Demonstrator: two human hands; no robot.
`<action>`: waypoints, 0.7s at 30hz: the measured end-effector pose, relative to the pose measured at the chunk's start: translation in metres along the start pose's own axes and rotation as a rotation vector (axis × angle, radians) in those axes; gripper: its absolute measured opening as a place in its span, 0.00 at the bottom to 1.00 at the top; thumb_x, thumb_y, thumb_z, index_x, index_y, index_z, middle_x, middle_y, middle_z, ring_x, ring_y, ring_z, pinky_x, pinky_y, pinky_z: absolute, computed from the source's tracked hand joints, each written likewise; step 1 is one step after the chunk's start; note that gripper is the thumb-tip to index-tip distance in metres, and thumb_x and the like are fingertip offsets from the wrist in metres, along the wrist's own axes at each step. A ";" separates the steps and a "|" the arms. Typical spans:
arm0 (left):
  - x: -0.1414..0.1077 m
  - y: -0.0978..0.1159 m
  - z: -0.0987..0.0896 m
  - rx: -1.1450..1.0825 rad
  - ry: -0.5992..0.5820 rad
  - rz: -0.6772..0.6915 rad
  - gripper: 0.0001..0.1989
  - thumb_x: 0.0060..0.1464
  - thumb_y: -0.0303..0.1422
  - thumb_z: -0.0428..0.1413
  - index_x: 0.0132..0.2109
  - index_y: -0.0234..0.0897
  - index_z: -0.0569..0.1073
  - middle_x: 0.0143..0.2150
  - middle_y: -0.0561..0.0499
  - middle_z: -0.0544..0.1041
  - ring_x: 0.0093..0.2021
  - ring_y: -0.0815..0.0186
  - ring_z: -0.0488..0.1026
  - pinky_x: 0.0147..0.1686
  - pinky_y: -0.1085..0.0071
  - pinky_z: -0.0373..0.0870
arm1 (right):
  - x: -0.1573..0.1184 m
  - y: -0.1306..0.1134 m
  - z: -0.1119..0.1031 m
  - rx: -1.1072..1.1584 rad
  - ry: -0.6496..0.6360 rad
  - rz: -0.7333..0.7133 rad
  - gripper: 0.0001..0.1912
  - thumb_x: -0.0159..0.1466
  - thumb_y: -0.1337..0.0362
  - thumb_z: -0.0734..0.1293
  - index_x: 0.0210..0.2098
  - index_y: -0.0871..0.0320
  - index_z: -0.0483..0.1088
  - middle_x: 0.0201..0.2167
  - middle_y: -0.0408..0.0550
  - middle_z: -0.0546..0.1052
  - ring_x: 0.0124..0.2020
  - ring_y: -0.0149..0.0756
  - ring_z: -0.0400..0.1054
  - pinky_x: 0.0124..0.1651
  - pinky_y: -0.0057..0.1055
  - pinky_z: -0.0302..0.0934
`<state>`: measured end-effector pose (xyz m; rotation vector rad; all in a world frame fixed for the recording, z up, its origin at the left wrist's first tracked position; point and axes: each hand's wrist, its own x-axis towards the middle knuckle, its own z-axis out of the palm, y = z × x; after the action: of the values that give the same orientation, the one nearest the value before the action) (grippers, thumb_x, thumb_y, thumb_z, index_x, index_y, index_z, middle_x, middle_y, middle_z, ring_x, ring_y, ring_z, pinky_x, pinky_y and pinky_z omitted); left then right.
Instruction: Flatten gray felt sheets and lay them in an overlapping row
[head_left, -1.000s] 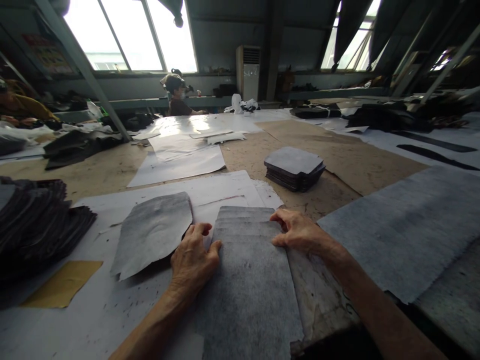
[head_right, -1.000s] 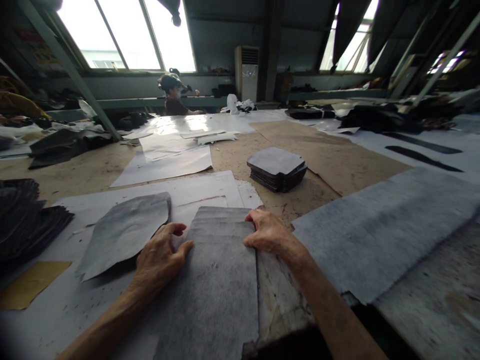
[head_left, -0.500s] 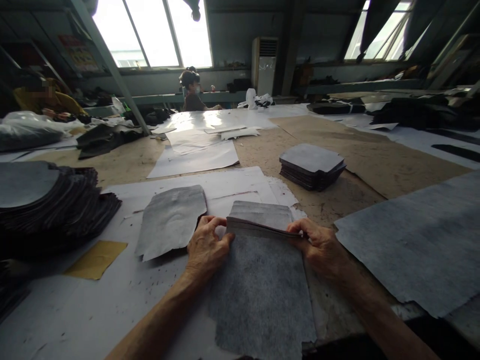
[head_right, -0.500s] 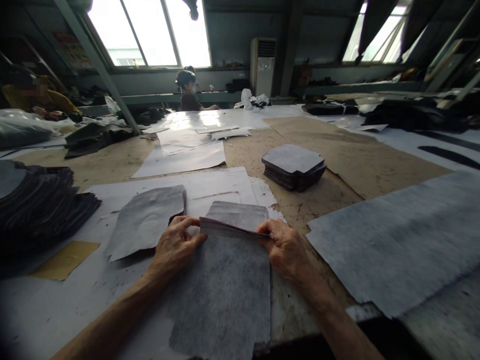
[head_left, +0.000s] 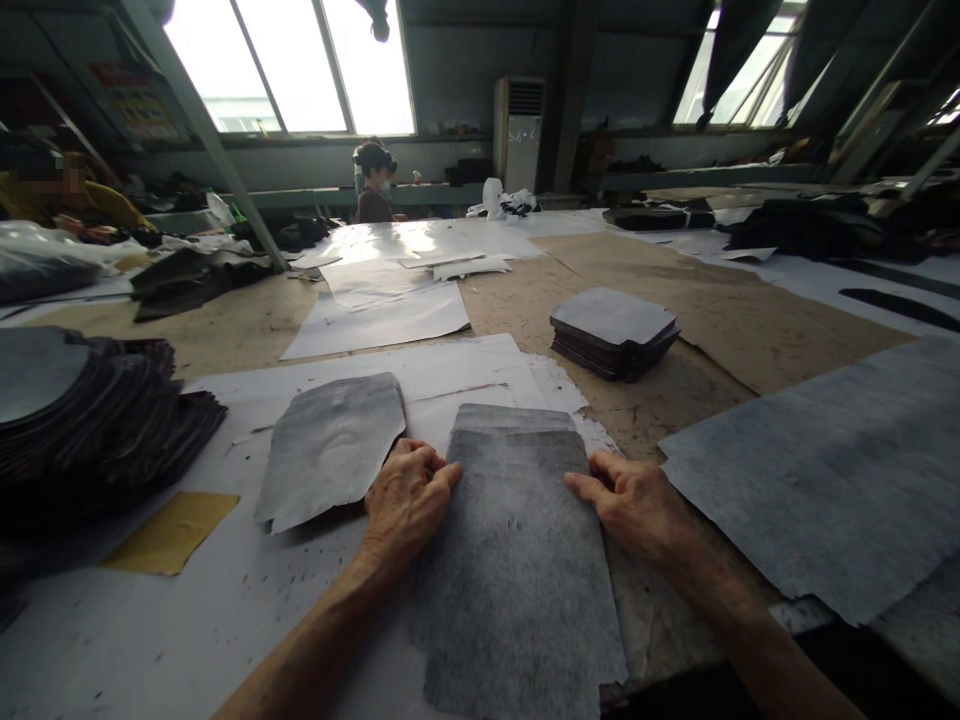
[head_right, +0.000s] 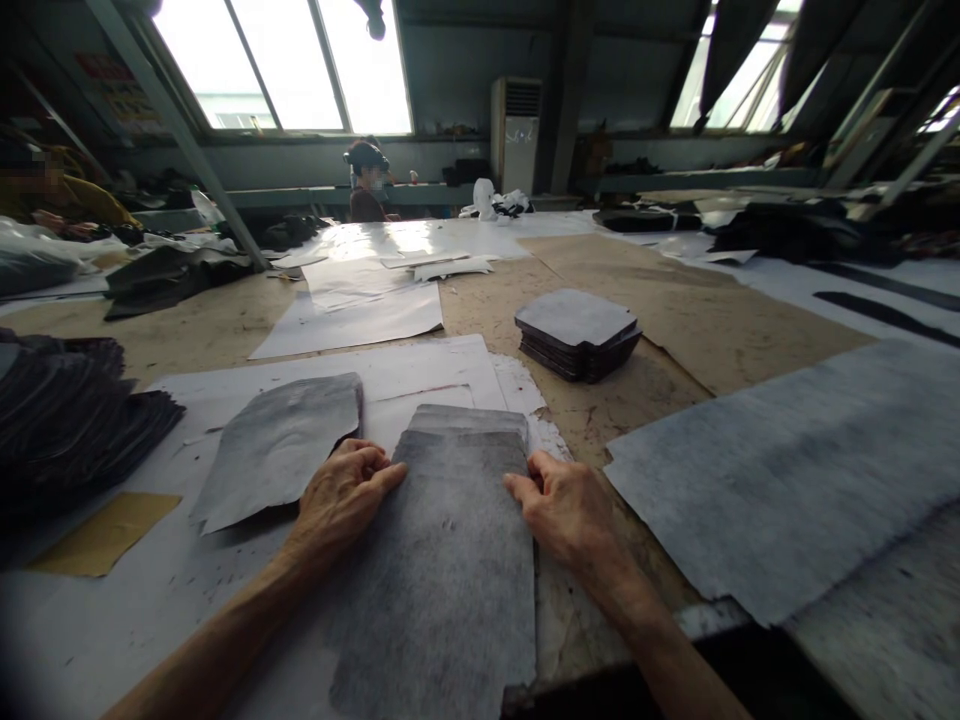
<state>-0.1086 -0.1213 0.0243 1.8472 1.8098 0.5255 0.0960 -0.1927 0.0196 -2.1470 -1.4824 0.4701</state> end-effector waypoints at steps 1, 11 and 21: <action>0.000 0.000 -0.001 -0.002 -0.005 -0.005 0.09 0.47 0.37 0.50 0.24 0.38 0.68 0.39 0.53 0.70 0.35 0.65 0.68 0.33 0.68 0.58 | 0.000 -0.001 0.000 0.009 -0.010 0.019 0.17 0.56 0.58 0.61 0.17 0.56 0.51 0.15 0.39 0.60 0.19 0.30 0.54 0.24 0.28 0.44; 0.002 -0.004 -0.003 -0.102 -0.049 -0.016 0.09 0.43 0.33 0.49 0.19 0.37 0.64 0.36 0.53 0.71 0.35 0.65 0.67 0.34 0.68 0.58 | 0.008 -0.018 -0.005 -0.113 -0.073 0.136 0.18 0.56 0.60 0.63 0.15 0.57 0.54 0.14 0.39 0.59 0.19 0.30 0.53 0.23 0.28 0.43; 0.003 -0.009 -0.001 -0.151 -0.030 -0.007 0.10 0.39 0.30 0.49 0.15 0.36 0.61 0.31 0.53 0.70 0.31 0.66 0.67 0.30 0.70 0.57 | 0.013 -0.016 -0.004 -0.155 -0.111 0.155 0.17 0.56 0.57 0.62 0.15 0.56 0.58 0.16 0.41 0.62 0.21 0.32 0.57 0.25 0.29 0.45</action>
<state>-0.1165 -0.1178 0.0192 1.7373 1.7078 0.6110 0.0902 -0.1767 0.0314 -2.4043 -1.4594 0.5525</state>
